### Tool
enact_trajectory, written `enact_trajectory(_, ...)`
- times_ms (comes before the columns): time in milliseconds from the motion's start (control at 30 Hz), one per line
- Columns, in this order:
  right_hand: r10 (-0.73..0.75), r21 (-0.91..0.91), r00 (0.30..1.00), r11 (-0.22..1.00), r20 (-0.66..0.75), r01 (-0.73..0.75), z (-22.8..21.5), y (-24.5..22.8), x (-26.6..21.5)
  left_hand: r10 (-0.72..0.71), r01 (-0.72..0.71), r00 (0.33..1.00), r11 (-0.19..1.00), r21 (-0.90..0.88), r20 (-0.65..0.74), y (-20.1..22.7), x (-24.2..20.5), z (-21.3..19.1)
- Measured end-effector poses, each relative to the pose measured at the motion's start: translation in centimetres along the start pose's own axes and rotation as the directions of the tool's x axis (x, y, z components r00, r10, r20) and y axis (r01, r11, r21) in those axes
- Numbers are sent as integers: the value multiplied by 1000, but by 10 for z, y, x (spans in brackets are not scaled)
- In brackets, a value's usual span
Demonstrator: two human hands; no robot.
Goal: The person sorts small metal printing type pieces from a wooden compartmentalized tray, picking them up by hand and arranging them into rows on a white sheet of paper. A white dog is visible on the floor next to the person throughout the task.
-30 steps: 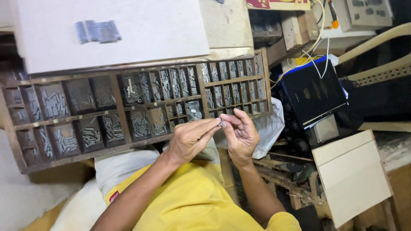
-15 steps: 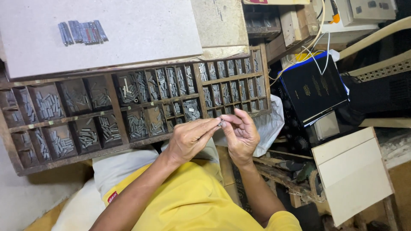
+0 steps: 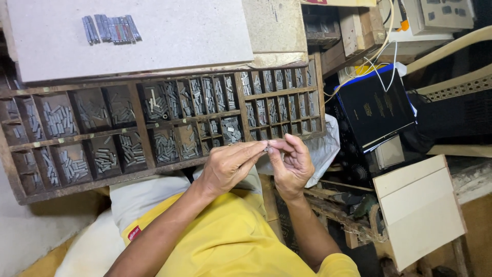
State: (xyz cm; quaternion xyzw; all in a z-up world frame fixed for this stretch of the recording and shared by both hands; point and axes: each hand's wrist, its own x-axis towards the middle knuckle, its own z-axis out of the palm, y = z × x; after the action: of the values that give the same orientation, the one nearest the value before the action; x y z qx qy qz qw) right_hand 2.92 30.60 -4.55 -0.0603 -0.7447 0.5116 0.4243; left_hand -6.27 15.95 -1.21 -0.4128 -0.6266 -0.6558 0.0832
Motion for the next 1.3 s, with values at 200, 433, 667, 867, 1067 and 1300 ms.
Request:
enact_trajectory(200,-81,-80,997,994,-2,81,-6,6,-3,33,-34,999,999,23,15,0,2,0)
enact_trajectory(433,-103,-84,995,991,8,103,-3,-1,-2,22,-24,999,999,38,36,-2,0,1)
enact_trajectory(667,-103,-79,995,991,11,104,-6,1,-4,-14,14,998,1000,8,57,-2,-2,1)
enact_trajectory(867,-52,-124,998,991,21,54,-7,3,-5,-87,93,991,994,-51,105,-4,-3,-1)
enact_trajectory(1067,200,-202,978,962,67,-183,-14,27,0,-225,237,969,961,-139,99,-28,-32,-17)
enact_trajectory(1300,396,-289,913,889,96,-355,0,72,-22,-383,382,924,924,-28,-11,-12,-43,-48)
